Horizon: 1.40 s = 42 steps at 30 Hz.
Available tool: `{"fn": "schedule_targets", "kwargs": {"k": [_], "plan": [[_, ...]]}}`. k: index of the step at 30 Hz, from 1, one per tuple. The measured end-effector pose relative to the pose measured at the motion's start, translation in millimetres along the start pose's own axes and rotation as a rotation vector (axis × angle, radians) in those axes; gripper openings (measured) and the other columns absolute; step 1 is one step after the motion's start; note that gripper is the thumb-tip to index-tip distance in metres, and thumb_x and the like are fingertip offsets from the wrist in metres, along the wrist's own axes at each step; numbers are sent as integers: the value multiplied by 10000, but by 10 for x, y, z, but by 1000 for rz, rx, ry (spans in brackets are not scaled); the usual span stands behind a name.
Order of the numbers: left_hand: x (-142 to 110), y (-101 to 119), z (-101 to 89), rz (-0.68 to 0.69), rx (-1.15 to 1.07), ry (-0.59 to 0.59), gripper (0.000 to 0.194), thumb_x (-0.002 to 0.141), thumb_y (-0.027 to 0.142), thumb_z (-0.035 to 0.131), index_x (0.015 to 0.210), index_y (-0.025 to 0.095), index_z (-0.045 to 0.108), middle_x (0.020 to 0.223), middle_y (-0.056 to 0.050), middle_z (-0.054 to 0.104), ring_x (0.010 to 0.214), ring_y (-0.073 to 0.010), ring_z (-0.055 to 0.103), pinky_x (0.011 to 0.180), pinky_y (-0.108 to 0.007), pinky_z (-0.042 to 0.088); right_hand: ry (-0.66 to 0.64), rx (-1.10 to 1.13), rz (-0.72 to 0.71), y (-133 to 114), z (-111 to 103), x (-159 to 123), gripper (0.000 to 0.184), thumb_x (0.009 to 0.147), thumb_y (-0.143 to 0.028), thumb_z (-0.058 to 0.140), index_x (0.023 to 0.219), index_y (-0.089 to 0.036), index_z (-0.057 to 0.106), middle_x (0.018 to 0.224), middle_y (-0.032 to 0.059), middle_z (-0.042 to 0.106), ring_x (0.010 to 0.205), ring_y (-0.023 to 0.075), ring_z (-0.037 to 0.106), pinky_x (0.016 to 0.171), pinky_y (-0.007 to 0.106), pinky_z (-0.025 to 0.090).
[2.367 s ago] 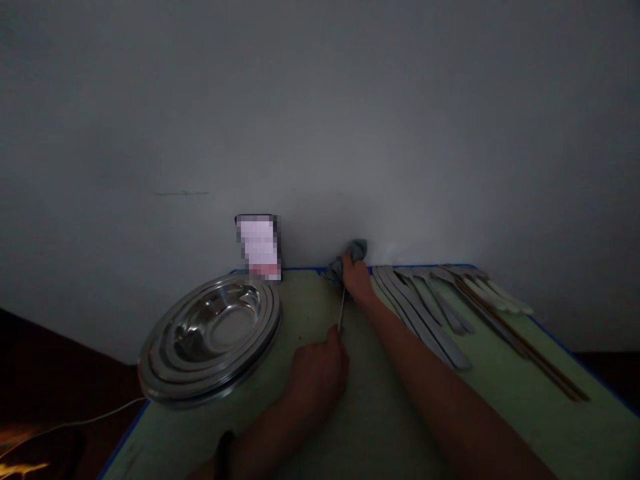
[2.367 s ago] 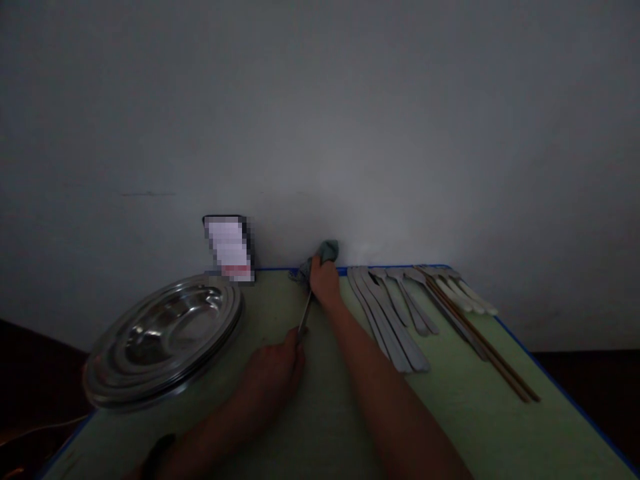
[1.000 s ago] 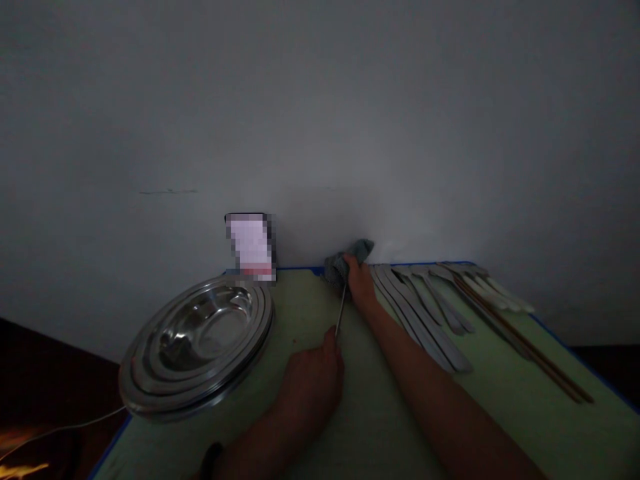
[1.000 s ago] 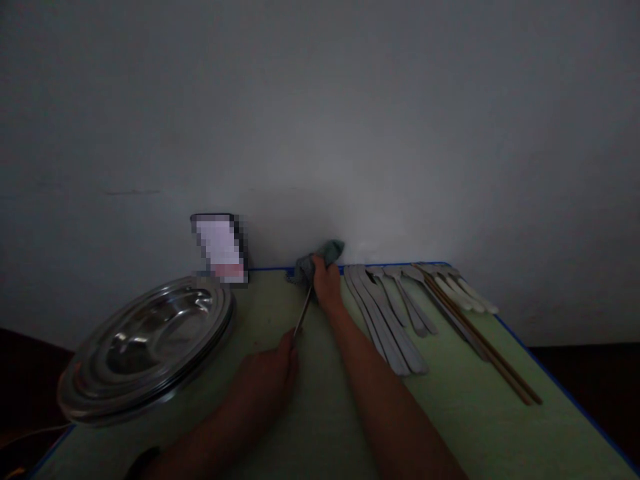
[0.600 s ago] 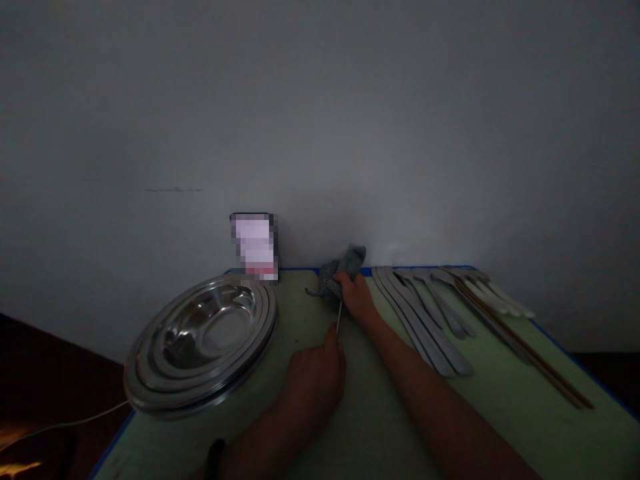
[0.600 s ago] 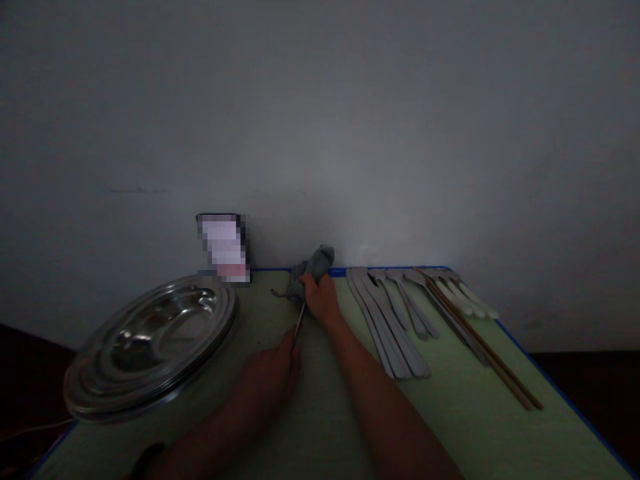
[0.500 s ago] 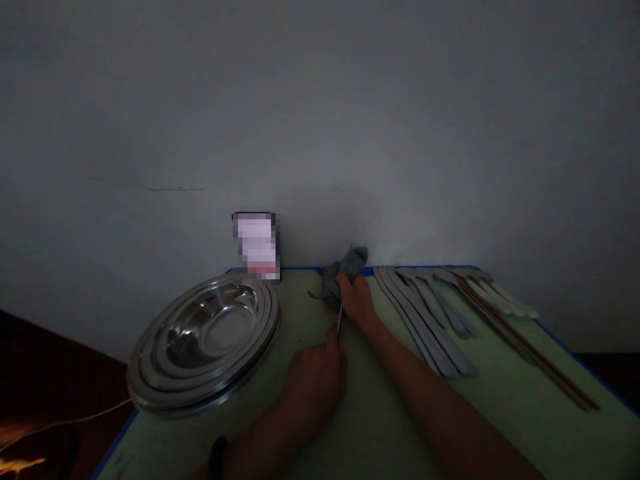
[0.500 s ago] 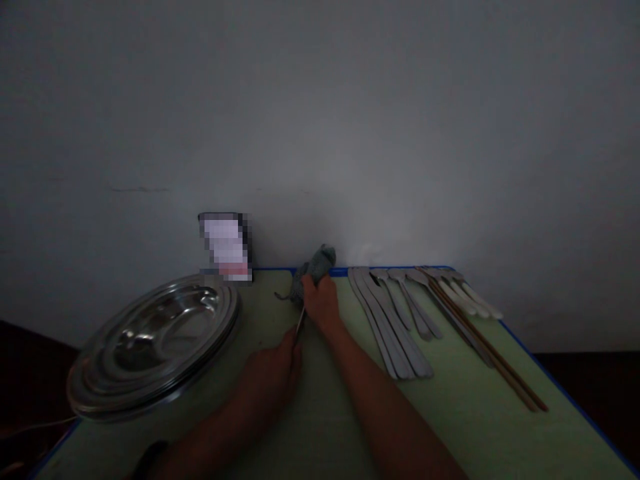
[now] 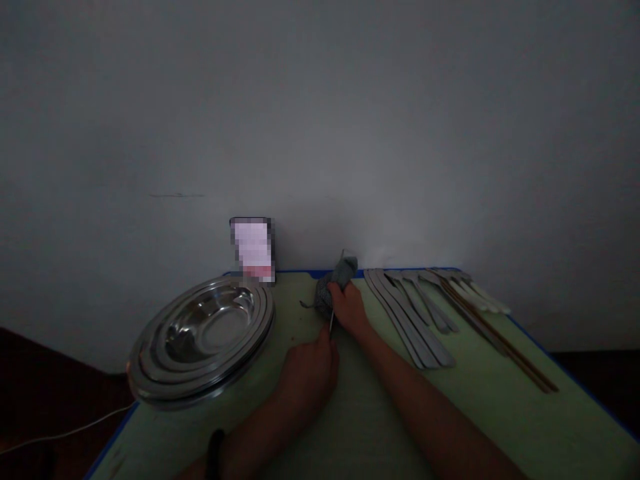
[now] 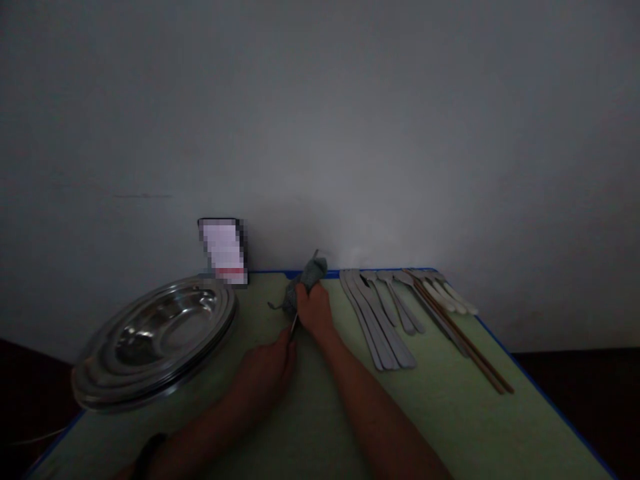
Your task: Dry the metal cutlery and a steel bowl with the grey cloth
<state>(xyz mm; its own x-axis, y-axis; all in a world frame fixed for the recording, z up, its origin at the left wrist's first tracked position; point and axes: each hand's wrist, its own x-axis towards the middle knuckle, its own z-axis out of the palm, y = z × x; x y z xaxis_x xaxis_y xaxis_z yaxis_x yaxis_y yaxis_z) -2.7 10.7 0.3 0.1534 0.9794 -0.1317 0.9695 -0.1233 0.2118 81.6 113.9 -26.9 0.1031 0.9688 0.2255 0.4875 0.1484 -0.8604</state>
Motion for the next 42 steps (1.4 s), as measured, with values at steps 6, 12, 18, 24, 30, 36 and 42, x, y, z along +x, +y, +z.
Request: {"fn": "schedule_targets", "kwargs": {"k": [6, 12, 18, 24, 30, 36, 42], "plan": [[9, 0, 23, 2, 22, -7, 384, 927, 200, 286, 1254, 97, 461, 865, -128, 723, 749, -268, 690, 641, -352, 485, -29, -30, 6, 7, 2, 10, 282, 792, -299, 404, 711, -125, 611, 724, 129, 663, 679, 204, 588, 596, 273, 375], [-2, -11, 61, 24, 22, -2, 406, 929, 229, 270, 1276, 106, 442, 851, -124, 725, 745, -278, 692, 645, -365, 483, -71, -30, -14, 1, -11, 18, 258, 795, -284, 415, 707, -143, 613, 714, 91, 666, 671, 172, 582, 609, 248, 375], [15, -8, 38, 11, 37, -27, 432, 924, 219, 279, 1315, 86, 405, 874, -144, 724, 763, -285, 693, 653, -359, 479, -58, -67, 13, -40, 2, 14, 283, 803, -271, 395, 701, -134, 619, 734, 134, 671, 697, 195, 598, 617, 265, 378], [5, -11, 41, 15, 34, -6, 430, 921, 226, 267, 1287, 76, 435, 846, -151, 724, 733, -293, 693, 631, -372, 479, -58, -100, 14, -86, -2, 8, 291, 812, -244, 387, 717, -111, 628, 783, 165, 679, 735, 206, 610, 654, 274, 391], [1, -21, 42, 24, 14, -16, 411, 922, 229, 269, 1258, 89, 461, 845, -139, 725, 739, -280, 693, 637, -360, 474, -63, -132, 21, -99, -1, 2, 316, 825, -251, 372, 738, -106, 638, 812, 179, 682, 769, 222, 619, 671, 286, 401], [-11, -48, 72, 41, 36, 12, 420, 915, 235, 286, 1279, 97, 445, 815, -129, 726, 708, -264, 693, 606, -330, 461, -92, -161, 40, -95, 4, 2, 321, 834, -251, 371, 733, -107, 639, 812, 174, 685, 773, 213, 615, 681, 278, 401], [-31, -58, 60, 85, 10, 15, 416, 913, 252, 274, 1242, 104, 480, 803, -120, 725, 697, -267, 690, 602, -340, 460, -118, -173, 50, -122, -29, -38, 318, 840, -247, 369, 765, -106, 645, 820, 160, 688, 758, 206, 618, 660, 271, 398]]}}
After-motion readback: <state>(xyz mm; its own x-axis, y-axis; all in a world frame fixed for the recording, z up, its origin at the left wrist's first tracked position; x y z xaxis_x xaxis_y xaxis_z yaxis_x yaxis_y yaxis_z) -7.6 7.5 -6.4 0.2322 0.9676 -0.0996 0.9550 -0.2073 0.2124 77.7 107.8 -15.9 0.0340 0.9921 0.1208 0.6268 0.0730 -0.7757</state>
